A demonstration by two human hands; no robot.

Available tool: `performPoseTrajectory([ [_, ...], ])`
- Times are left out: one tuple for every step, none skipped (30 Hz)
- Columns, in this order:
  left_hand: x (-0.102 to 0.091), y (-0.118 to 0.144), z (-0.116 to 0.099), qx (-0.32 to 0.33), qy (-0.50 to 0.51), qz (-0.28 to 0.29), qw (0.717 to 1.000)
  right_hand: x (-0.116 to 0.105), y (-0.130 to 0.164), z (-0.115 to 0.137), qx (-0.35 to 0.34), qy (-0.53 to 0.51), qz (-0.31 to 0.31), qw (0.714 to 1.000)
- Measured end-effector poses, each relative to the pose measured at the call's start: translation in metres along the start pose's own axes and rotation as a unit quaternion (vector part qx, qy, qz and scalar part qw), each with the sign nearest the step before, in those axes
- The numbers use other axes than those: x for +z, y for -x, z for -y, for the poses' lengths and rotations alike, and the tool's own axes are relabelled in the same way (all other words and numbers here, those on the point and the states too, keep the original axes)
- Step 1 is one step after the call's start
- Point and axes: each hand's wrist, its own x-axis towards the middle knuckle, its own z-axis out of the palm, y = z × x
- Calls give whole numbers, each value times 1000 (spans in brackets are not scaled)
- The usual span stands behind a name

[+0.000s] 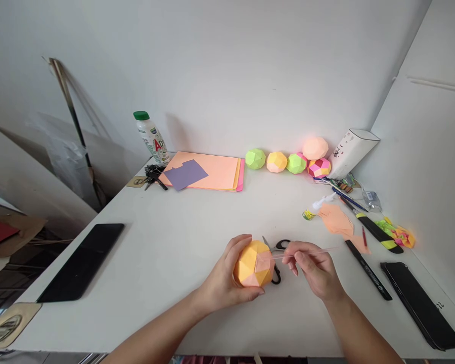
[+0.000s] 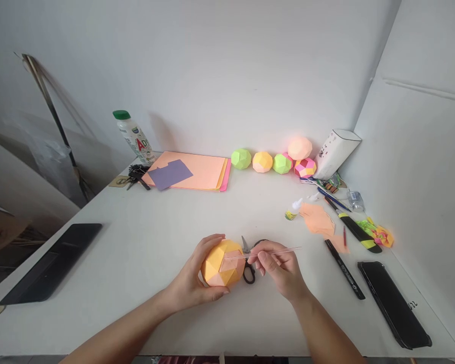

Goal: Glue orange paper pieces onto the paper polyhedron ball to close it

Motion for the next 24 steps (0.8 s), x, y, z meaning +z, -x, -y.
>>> performPoseTrajectory([
  [0, 0, 0, 0, 0, -2, 1000, 0, 0, 0, -2, -2, 6, 1000],
  [0, 0, 1, 0, -1, -5, 1000, 0, 1, -1, -3, -3, 11, 1000],
  [0, 0, 1, 1, -2, -7, 1000, 0, 1, -1, -4, -4, 17, 1000],
  [0, 1, 1, 1, -2, -9, 1000, 0, 1, -1, -5, -5, 22, 1000],
  [0, 1, 1, 1, -2, -10, 1000, 1, 1, -1, -6, -5, 26, 1000],
  [0, 1, 1, 1, -2, -11, 1000, 1, 1, -1, -7, -4, 32, 999],
  [0, 1, 1, -1, -1, -11, 1000, 1, 1, -1, -9, -2, 36, 999],
  [0, 0, 0, -4, -1, -11, 1000, 1, 1, -1, -10, -1, 41, 999],
  [0, 0, 0, -6, -1, -11, 1000, 1, 1, -1, -12, 1, 45, 999],
  [0, 0, 0, -9, -1, -10, 1000, 2, 1, -1, -13, 3, 48, 999],
  [0, 0, 0, -10, -1, -10, 1000, 2, 1, -2, -14, 4, 50, 999],
  [-1, 0, 0, -10, -2, -9, 1000, 2, 1, -2, -13, 4, 52, 999],
  [-1, 0, 0, -10, -2, -9, 1000, 2, 1, -2, -13, 5, 54, 998],
  [-1, 0, 0, -10, -2, -8, 1000, 2, 1, -3, -14, 5, 56, 998],
  [-1, 0, 0, -10, -1, -7, 1000, 2, 1, -3, -15, 5, 58, 998],
  [-1, 0, 0, -10, 0, -7, 1000, 2, 2, -3, -17, 5, 59, 998],
  [-1, 0, 0, -11, 2, -8, 1000, 2, 2, -2, -20, 6, 56, 998],
  [0, 0, 0, -12, 3, -7, 1000, 2, 2, -2, -23, 6, 53, 998],
  [0, 0, 0, -14, 4, -8, 1000, 2, 2, -1, -26, 6, 48, 998],
  [0, 0, 0, -16, 4, -8, 1000, 3, 2, 0, -28, 6, 43, 999],
  [0, 0, 0, -18, 4, -8, 1000, 3, 2, 1, -28, 7, 38, 999],
  [0, 0, 0, -21, 3, -7, 1000, 4, 2, 1, -26, 9, 35, 999],
  [0, 0, -1, -25, 1, -7, 1000, 4, 2, 2, -23, 11, 33, 999],
  [-1, 0, -1, -28, 0, -7, 1000, 5, 2, 2, -20, 14, 29, 999],
])
